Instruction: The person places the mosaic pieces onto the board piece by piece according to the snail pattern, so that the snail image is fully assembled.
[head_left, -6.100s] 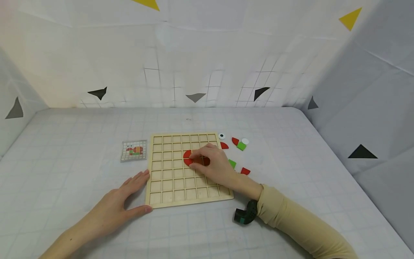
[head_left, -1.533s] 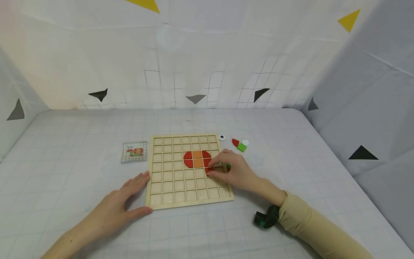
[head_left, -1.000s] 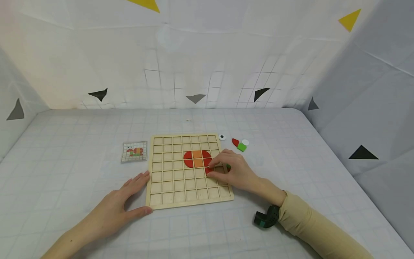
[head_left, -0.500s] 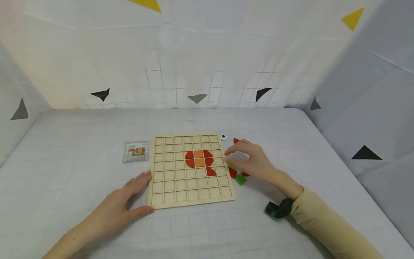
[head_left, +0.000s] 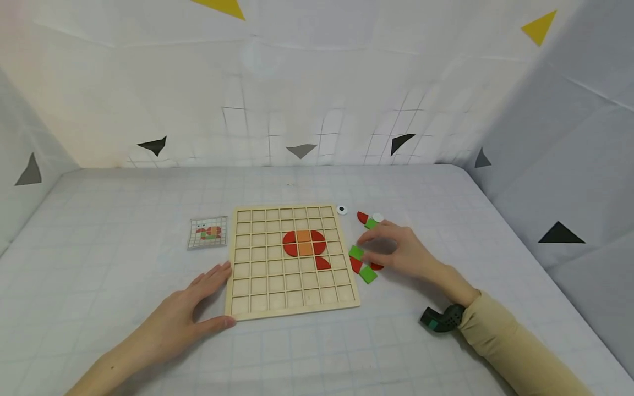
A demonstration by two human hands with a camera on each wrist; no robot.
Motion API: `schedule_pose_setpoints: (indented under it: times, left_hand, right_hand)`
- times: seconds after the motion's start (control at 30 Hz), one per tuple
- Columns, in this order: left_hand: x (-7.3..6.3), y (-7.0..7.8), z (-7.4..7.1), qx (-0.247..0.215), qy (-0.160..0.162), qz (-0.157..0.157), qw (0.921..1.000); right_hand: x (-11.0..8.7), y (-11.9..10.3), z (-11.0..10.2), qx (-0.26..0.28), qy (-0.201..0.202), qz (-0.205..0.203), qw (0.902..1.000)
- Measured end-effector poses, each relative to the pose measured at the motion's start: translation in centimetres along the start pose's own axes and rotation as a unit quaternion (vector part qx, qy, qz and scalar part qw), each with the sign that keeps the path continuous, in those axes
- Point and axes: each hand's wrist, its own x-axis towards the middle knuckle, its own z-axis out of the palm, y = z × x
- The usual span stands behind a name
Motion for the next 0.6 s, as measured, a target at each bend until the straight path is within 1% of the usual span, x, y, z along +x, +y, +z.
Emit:
schedule_pose_setpoints:
  times: [0.13, 0.43, 0.6]
  left_hand:
    - [-0.09, 0.01, 0.02, 0.000, 0.000, -0.002, 1.0000]
    - [-0.20, 0.05, 0.04, 0.002, -0.001, -0.007, 1.0000]
    - [-0.19, 0.07, 0.03, 0.003, -0.002, -0.007, 1.0000]
  right_hand:
    - [0.00, -0.04, 0.24, 0.003, -0.003, -0.006, 1.0000]
    - [0.10, -0.12, 0.34, -0.004, 0.009, -0.029, 0.9995]
    - [0.10, -0.01, 0.34, -0.006, 0.012, -0.028, 0.9995]
